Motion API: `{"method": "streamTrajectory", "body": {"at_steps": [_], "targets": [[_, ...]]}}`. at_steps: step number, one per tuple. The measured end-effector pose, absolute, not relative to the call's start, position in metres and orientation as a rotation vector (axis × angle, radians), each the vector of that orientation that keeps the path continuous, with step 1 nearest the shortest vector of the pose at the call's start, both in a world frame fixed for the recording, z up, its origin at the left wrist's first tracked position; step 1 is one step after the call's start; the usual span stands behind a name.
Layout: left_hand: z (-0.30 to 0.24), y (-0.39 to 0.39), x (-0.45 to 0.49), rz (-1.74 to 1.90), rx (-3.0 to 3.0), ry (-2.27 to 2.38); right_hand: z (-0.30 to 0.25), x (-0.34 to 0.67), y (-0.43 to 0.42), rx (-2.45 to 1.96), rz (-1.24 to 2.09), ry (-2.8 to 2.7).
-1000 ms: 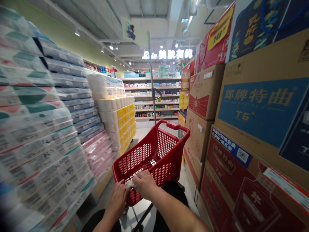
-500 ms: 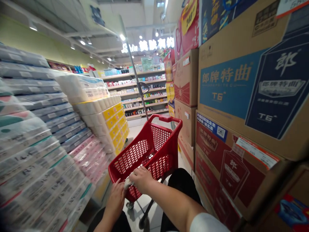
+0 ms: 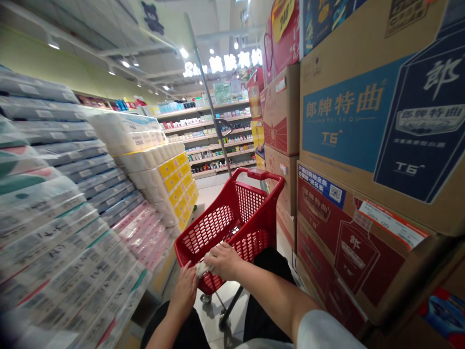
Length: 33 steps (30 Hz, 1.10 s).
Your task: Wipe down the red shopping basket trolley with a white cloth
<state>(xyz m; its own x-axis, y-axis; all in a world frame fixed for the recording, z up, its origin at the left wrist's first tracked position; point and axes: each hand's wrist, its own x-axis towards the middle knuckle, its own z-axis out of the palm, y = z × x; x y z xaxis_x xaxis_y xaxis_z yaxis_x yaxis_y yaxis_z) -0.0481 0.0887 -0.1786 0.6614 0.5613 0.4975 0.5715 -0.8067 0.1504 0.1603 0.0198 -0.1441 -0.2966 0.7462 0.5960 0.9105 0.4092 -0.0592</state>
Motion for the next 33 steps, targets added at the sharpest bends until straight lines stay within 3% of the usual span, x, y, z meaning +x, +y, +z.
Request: {"method": "streamTrajectory", "body": {"at_steps": [15, 26, 33], "targets": [[-0.172, 0.083, -0.042, -0.849, -2.867, -1.019, -0.128, 0.139, 0.008, -1.437, -0.024, -1.931], [-0.169, 0.074, -0.041, -0.924, -2.854, -1.039, -0.129, 0.198, 0.007, -1.591, -0.189, -1.865], [-0.169, 0.077, -0.022, -0.741, -2.823, -1.302, -0.134, 0.142, 0.019, -1.725, -0.146, -1.756]]}}
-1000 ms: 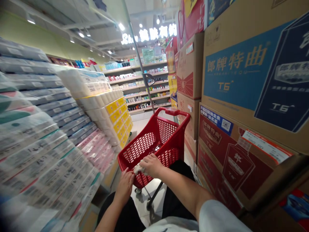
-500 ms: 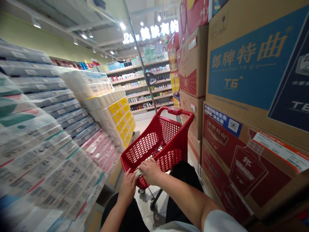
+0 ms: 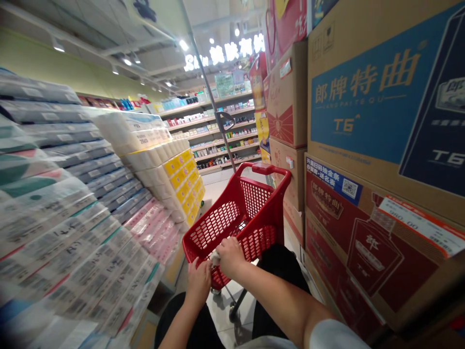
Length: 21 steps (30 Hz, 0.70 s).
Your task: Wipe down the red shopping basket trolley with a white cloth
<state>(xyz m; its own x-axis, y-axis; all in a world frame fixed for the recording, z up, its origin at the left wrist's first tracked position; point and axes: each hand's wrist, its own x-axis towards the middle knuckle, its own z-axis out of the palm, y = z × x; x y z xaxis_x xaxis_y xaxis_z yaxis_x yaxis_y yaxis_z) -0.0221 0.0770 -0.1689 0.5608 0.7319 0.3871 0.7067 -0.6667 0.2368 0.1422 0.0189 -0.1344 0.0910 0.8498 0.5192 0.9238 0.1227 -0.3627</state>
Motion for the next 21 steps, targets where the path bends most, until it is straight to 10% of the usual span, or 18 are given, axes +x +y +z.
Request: {"method": "streamTrajectory", "body": {"at_steps": [21], "targets": [[-0.155, 0.065, -0.011, 0.552, 2.745, 1.36, -0.129, 0.148, 0.016, -1.759, -0.16, -1.838]]}}
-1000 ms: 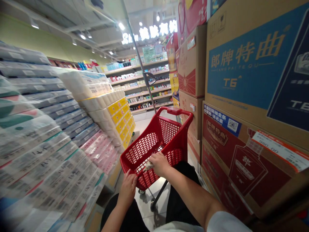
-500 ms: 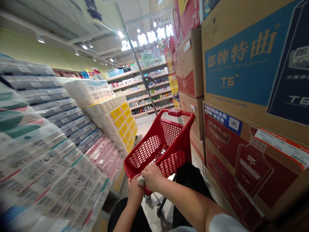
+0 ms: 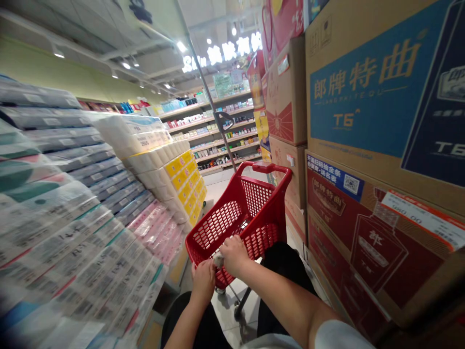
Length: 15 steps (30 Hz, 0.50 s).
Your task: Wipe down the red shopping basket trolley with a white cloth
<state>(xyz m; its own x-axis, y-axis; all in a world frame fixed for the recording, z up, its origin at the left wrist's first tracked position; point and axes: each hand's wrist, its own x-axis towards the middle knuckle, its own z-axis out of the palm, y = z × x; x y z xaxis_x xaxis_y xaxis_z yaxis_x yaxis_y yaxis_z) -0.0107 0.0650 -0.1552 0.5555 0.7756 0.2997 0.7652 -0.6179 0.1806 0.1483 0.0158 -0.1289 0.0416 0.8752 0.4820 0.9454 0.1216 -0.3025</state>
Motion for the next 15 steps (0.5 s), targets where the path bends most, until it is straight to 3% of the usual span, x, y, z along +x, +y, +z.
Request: {"method": "streamTrajectory", "body": {"at_steps": [8, 15], "targets": [[-0.158, 0.06, -0.013, 0.558, 2.788, 1.359, -0.134, 0.146, 0.012, -1.561, -0.169, -2.069], [-0.16, 0.062, -0.01, 0.686, 2.815, 1.336, -0.122, 0.196, 0.013, -1.761, -0.17, -1.837]]}}
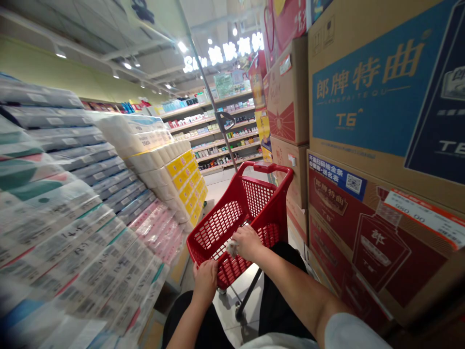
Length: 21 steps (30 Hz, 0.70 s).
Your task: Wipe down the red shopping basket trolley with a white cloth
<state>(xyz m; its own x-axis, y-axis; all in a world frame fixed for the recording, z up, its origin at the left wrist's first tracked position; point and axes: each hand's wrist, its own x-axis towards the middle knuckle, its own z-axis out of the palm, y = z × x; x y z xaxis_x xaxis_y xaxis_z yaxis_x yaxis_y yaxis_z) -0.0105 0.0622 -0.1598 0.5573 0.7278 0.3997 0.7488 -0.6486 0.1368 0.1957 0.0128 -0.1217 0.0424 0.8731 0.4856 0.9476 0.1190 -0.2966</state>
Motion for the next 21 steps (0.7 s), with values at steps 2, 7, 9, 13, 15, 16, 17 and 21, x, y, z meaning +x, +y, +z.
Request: {"method": "streamTrajectory", "body": {"at_steps": [2, 7, 9, 13, 15, 16, 17, 21], "targets": [[-0.159, 0.063, -0.01, -0.672, -2.71, -1.29, -0.122, 0.196, 0.014, -1.784, -0.177, -1.811], [-0.159, 0.059, -0.01, -0.664, -2.689, -1.294, -0.13, 0.183, 0.015, -1.84, -0.198, -1.73], [-0.16, 0.057, -0.011, -0.658, -2.688, -1.3, -0.132, 0.179, 0.014, -1.848, -0.197, -1.717], [-0.159, 0.056, -0.012, -0.616, -2.682, -1.302, -0.134, 0.164, 0.011, -1.809, -0.2, -1.792], [-0.158, 0.057, -0.013, -0.597, -2.681, -1.29, -0.135, 0.154, 0.009, -1.724, -0.178, -1.885], [-0.158, 0.058, -0.013, -0.593, -2.683, -1.283, -0.135, 0.149, 0.008, -1.667, -0.163, -1.928], [-0.157, 0.058, -0.014, -0.592, -2.689, -1.279, -0.134, 0.146, 0.006, -1.614, -0.146, -1.958], [-0.155, 0.058, -0.015, -0.579, -2.726, -1.285, -0.129, 0.155, 0.003, -1.558, -0.091, -1.983]]}}
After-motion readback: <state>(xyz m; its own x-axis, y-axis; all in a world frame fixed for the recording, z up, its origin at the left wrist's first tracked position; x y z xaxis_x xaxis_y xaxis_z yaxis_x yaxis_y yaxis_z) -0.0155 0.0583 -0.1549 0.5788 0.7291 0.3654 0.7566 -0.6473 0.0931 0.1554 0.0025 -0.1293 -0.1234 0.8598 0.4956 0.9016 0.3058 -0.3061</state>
